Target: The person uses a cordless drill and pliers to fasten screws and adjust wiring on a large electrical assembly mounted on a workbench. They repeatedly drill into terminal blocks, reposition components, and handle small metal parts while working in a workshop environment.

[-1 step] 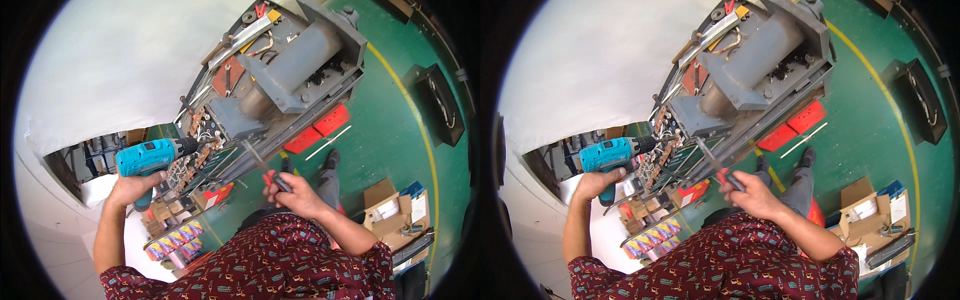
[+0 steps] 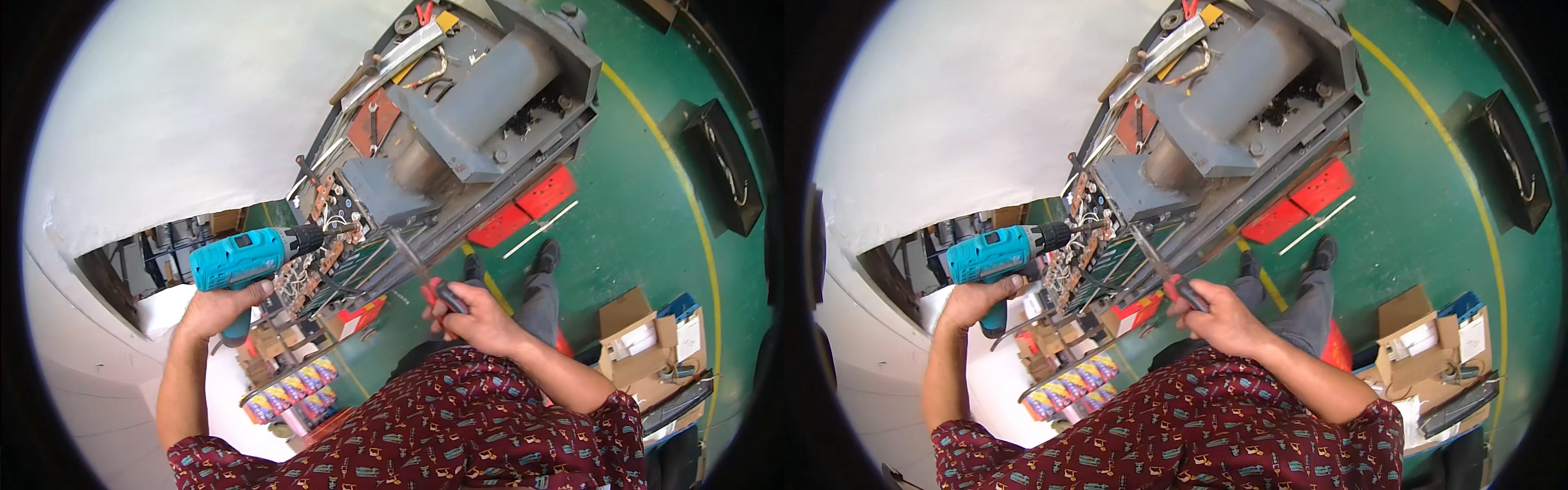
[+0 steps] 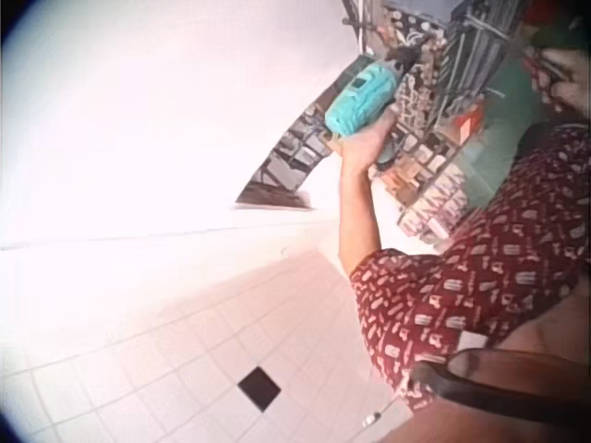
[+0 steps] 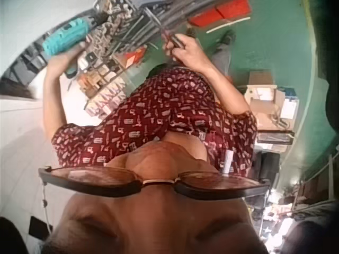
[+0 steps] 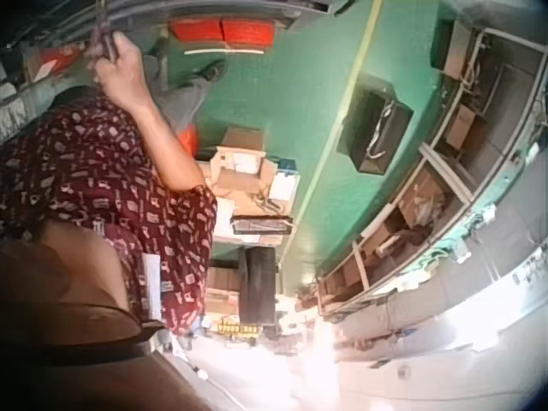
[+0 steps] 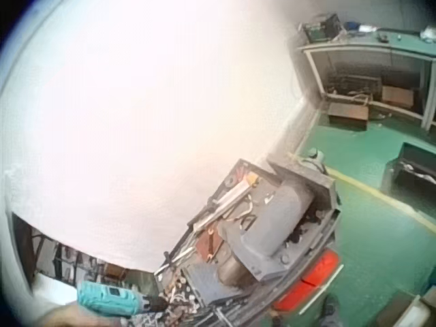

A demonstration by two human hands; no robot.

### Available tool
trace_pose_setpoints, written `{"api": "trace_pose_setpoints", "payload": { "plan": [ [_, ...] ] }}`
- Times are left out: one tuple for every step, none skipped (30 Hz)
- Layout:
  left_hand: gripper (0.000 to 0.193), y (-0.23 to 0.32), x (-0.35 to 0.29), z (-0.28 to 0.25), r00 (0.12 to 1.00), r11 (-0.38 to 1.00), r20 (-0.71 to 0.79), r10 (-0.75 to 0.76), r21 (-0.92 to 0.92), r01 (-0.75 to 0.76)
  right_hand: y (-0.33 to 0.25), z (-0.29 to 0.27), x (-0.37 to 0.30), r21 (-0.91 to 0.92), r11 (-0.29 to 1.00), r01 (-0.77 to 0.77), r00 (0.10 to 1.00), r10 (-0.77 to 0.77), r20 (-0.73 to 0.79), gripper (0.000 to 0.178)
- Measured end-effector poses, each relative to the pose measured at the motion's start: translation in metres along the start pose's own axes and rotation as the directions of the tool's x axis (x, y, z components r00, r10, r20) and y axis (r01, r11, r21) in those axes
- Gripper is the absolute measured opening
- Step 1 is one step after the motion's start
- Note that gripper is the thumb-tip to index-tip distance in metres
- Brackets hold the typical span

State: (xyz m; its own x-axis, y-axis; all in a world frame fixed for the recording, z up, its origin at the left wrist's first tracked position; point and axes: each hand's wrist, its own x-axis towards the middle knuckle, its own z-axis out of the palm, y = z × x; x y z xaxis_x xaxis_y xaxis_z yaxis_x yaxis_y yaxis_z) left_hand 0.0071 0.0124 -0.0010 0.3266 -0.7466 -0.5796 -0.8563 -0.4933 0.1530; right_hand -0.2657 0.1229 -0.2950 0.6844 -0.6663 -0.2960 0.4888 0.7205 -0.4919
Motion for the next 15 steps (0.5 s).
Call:
{"api": "trace_pose_setpoints", "payload": {
  "plan": [
    [0.037, 0.003, 0.000, 0.001, 1.000, 1.000, 0.002, -0.025, 0.015, 0.025, 0.003, 0.003, 0.007, 0.011, 1.000, -0.023, 0.999, 0.023, 0.038, 0.019],
    [0.035, 0.008, -0.001, 0.003, 0.998, 0.997, 0.010, -0.069, -0.017, 0.069, 0.005, 0.005, 0.016, 0.021, 0.999, -0.046, 0.996, 0.044, 0.076, 0.016],
    [0.034, 0.010, 0.000, 0.003, 0.997, 0.997, 0.009, -0.078, -0.001, 0.078, 0.008, 0.005, 0.023, 0.030, 0.997, -0.068, 0.991, 0.064, 0.114, 0.013],
    [0.033, 0.011, -0.001, 0.002, 0.996, 0.996, 0.006, -0.089, 0.010, 0.089, 0.009, 0.005, 0.028, 0.053, 0.997, -0.064, 0.988, 0.056, 0.141, 0.013],
    [0.032, 0.012, -0.001, 0.002, 0.995, 0.995, 0.004, -0.100, 0.020, 0.100, 0.010, 0.005, 0.032, 0.075, 0.994, -0.077, 0.987, 0.065, 0.149, 0.013],
    [0.030, 0.012, -0.003, 0.003, 0.996, 0.996, -0.007, -0.092, -0.010, 0.092, 0.012, 0.007, 0.036, 0.097, 0.991, -0.090, 0.985, 0.075, 0.157, 0.014],
    [0.031, 0.012, -0.004, 0.002, 0.995, 0.995, -0.014, -0.097, -0.007, 0.097, 0.012, 0.009, 0.039, 0.114, 0.988, -0.100, 0.983, 0.081, 0.163, 0.014],
    [0.031, 0.010, -0.004, 0.001, 0.995, 0.995, -0.021, -0.102, -0.004, 0.102, 0.016, 0.011, 0.043, 0.141, 0.985, -0.095, 0.985, 0.073, 0.156, 0.015],
    [0.031, 0.010, -0.004, 0.001, 0.994, 0.994, -0.027, -0.108, -0.001, 0.108, 0.023, 0.012, 0.048, 0.168, 0.982, -0.090, 0.987, 0.065, 0.150, 0.016],
    [0.032, 0.015, -0.007, 0.002, 0.991, 0.992, -0.028, -0.128, 0.015, 0.128, 0.025, 0.015, 0.051, 0.193, 0.977, -0.086, 0.988, 0.058, 0.145, 0.017],
    [0.033, 0.015, -0.008, 0.002, 0.991, 0.991, -0.043, -0.130, 0.022, 0.131, 0.026, 0.016, 0.054, 0.188, 0.979, -0.085, 0.988, 0.058, 0.146, 0.018],
    [0.033, 0.014, -0.009, 0.002, 0.989, 0.990, -0.058, -0.134, 0.029, 0.136, 0.028, 0.018, 0.056, 0.183, 0.980, -0.084, 0.987, 0.058, 0.147, 0.019],
    [0.034, 0.012, -0.009, 0.003, 0.989, 0.990, -0.073, -0.132, 0.034, 0.135, 0.027, 0.020, 0.058, 0.175, 0.981, -0.081, 0.988, 0.056, 0.146, 0.020],
    [0.037, 0.008, -0.008, 0.002, 0.986, 0.990, -0.095, -0.136, 0.035, 0.140, 0.027, 0.023, 0.060, 0.181, 0.980, -0.084, 0.990, 0.062, 0.124, 0.019],
    [0.038, 0.008, -0.008, 0.002, 0.988, 0.991, -0.095, -0.126, 0.025, 0.129, 0.026, 0.026, 0.061, 0.187, 0.979, -0.087, 0.992, 0.069, 0.102, 0.019]
  ]
}}
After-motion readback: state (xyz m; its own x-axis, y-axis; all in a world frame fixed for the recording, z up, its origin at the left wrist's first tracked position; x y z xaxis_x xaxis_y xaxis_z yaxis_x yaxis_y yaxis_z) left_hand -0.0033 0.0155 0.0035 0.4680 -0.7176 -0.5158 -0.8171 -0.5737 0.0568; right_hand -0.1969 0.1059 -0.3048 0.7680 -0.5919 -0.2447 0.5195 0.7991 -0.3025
